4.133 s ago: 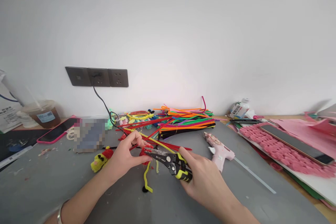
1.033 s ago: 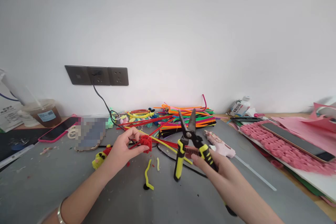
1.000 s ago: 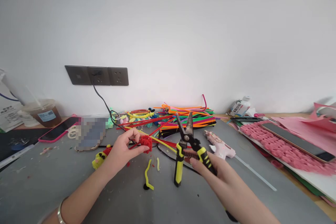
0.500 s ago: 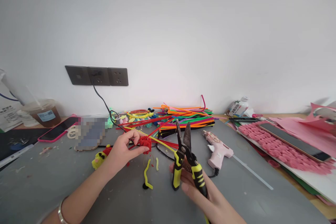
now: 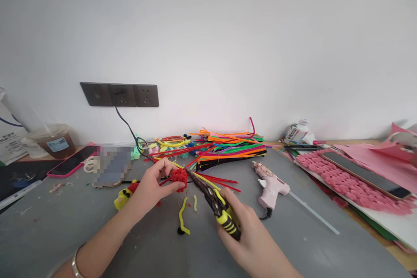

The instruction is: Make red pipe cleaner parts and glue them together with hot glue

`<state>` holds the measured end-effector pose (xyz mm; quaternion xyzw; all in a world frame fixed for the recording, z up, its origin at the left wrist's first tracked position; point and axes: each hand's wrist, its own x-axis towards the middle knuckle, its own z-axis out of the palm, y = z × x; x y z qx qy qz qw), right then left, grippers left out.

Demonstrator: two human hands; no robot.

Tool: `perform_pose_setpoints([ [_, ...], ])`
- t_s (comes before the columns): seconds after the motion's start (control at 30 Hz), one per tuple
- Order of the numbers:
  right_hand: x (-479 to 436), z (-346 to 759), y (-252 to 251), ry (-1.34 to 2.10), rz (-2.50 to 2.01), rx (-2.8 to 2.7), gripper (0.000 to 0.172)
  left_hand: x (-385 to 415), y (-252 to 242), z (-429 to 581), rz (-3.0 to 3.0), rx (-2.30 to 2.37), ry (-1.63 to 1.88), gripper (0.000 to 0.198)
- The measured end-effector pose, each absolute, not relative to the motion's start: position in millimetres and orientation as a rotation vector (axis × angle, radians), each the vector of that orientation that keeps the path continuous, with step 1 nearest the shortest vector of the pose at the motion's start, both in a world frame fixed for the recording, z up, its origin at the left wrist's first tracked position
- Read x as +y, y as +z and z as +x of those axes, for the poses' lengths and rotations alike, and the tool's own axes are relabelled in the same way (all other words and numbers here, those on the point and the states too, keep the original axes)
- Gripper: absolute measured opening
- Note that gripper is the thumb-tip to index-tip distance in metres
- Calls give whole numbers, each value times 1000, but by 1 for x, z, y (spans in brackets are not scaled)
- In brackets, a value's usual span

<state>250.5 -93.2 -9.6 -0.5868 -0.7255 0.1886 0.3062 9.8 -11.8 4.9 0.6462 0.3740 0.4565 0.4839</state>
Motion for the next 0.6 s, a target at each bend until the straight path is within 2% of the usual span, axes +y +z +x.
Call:
perform_pose_setpoints([
  [0.17,-78,264,8,-244,-1466,-2158,45,-10,3,9,1643,929,1139,41],
  [0.23,-72,266,16,-407,-1440,-2192,46,-11,3,9,1645,925,1125,41],
  [0.6,-65,261,28,-413,-1409,-2330,38,-12,3,7,1608,894,1096,45],
])
